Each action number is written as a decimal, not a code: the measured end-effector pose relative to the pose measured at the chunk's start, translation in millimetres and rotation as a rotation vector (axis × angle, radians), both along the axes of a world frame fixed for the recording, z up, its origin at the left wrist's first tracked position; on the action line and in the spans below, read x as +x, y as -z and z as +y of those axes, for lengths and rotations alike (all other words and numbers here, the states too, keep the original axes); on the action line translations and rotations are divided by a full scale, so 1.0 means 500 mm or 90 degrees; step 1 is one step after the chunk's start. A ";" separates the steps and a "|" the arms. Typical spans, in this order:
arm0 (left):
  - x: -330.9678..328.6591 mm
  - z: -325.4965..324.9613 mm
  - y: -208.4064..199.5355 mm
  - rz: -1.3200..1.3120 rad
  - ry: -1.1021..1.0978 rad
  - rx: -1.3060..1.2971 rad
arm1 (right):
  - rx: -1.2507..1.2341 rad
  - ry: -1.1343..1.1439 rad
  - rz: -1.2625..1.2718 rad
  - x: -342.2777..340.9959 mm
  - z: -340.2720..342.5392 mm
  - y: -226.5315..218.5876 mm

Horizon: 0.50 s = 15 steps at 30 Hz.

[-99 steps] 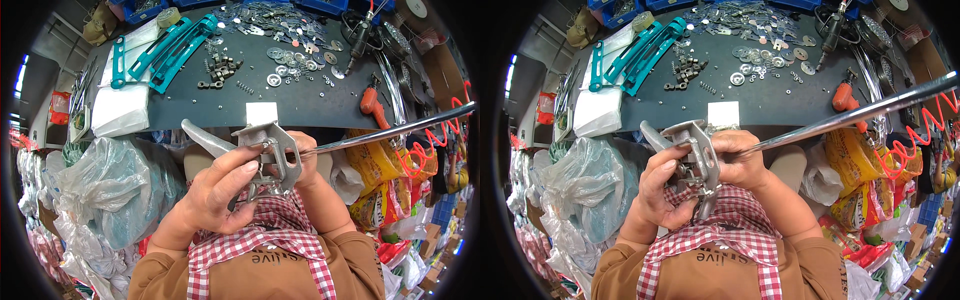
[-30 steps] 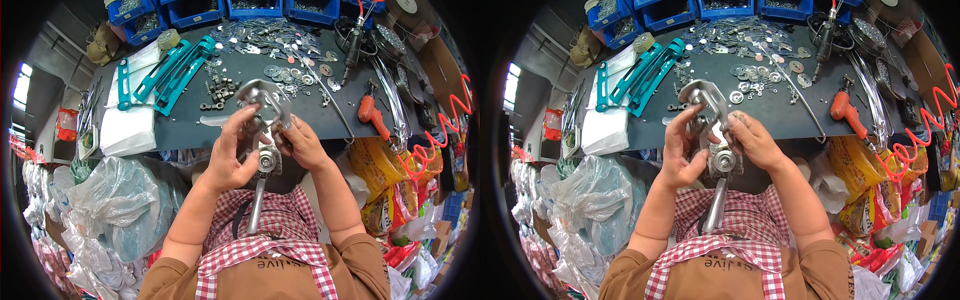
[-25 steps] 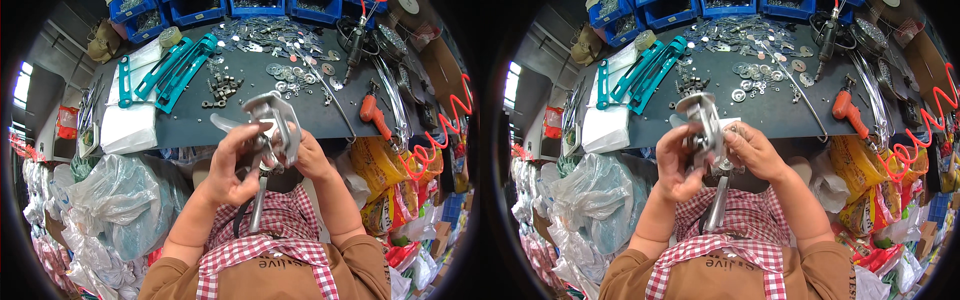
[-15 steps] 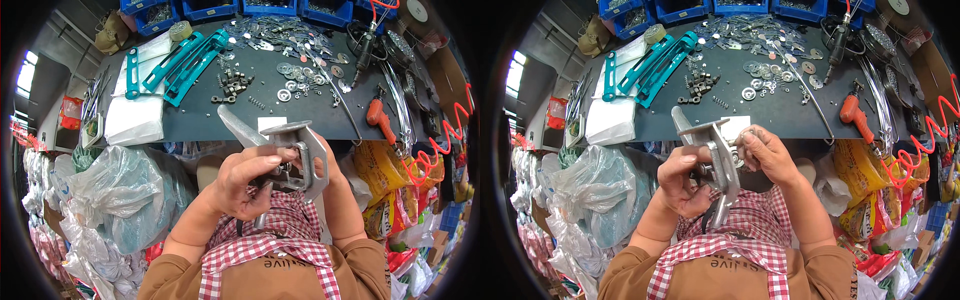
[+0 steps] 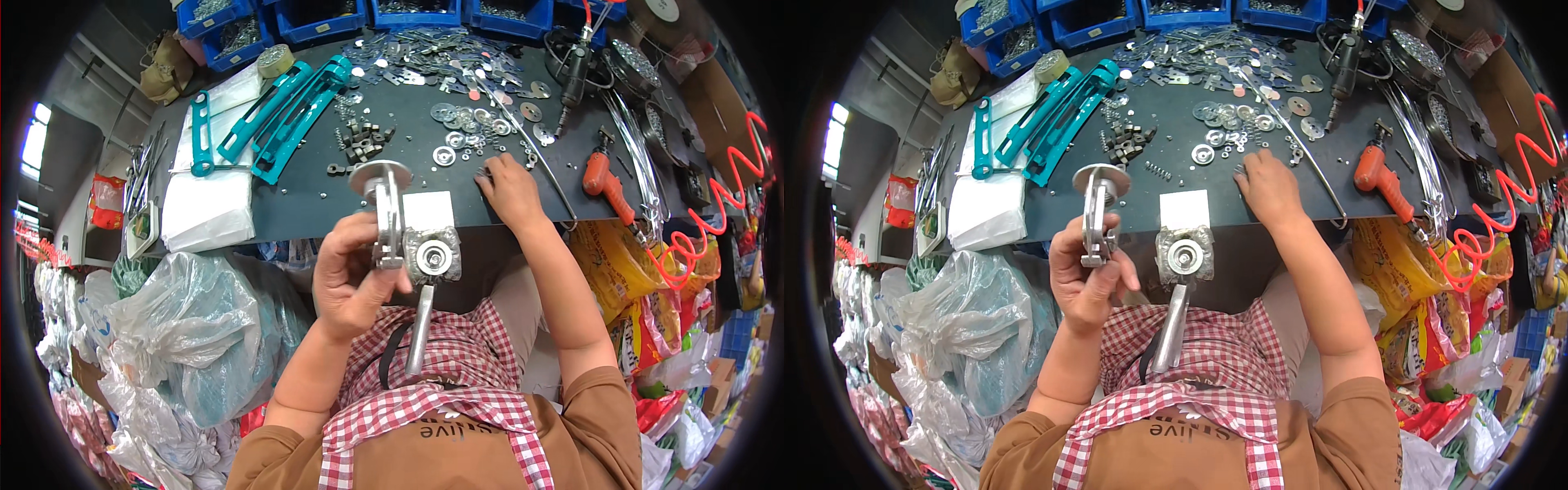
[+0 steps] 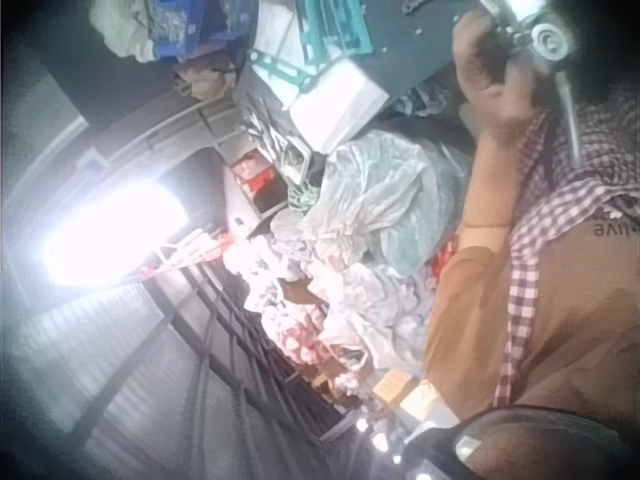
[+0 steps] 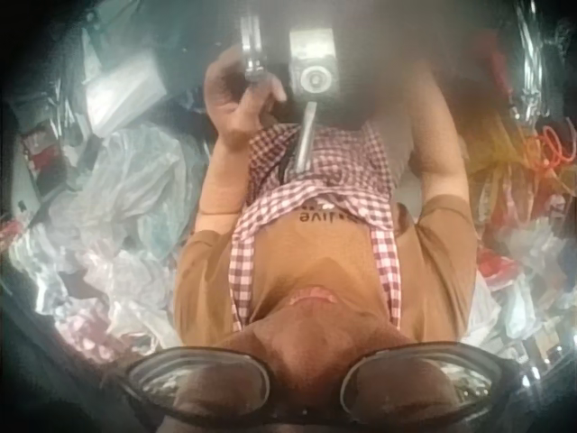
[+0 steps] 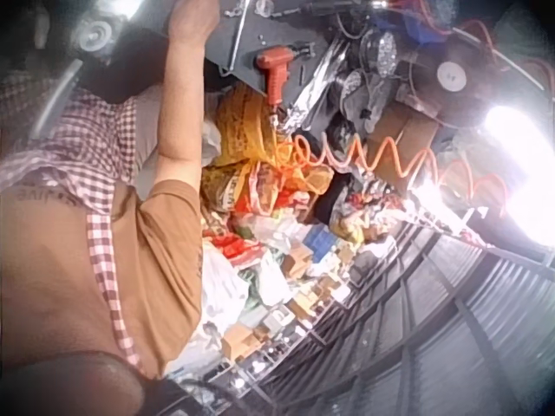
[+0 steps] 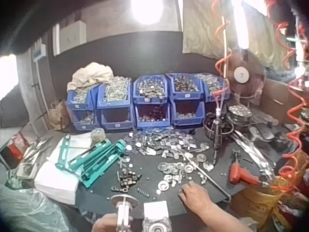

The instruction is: The person assembles various metal parts, including brackets, washers, springs, and screws, using a workbench vise to brace the parts and a screwdriver to fasten them.

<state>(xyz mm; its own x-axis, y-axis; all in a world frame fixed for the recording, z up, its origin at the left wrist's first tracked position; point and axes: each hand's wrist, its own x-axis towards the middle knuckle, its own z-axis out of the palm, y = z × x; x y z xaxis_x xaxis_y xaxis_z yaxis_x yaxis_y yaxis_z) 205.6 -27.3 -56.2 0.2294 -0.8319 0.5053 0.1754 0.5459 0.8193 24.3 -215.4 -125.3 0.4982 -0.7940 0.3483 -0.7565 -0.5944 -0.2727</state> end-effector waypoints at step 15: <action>0.051 0.027 -0.020 -0.465 -0.180 -0.031 | -0.082 0.106 0.049 -0.159 -0.110 0.039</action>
<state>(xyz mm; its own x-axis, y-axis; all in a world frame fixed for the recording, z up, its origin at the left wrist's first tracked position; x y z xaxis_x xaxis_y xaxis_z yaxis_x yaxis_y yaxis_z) 231.2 -13.6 -46.2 0.0236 -0.7644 0.6443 -0.5498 0.5283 0.6470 -55.2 -270.5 -144.9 0.3928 -0.8190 0.4182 -0.8631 -0.4853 -0.1397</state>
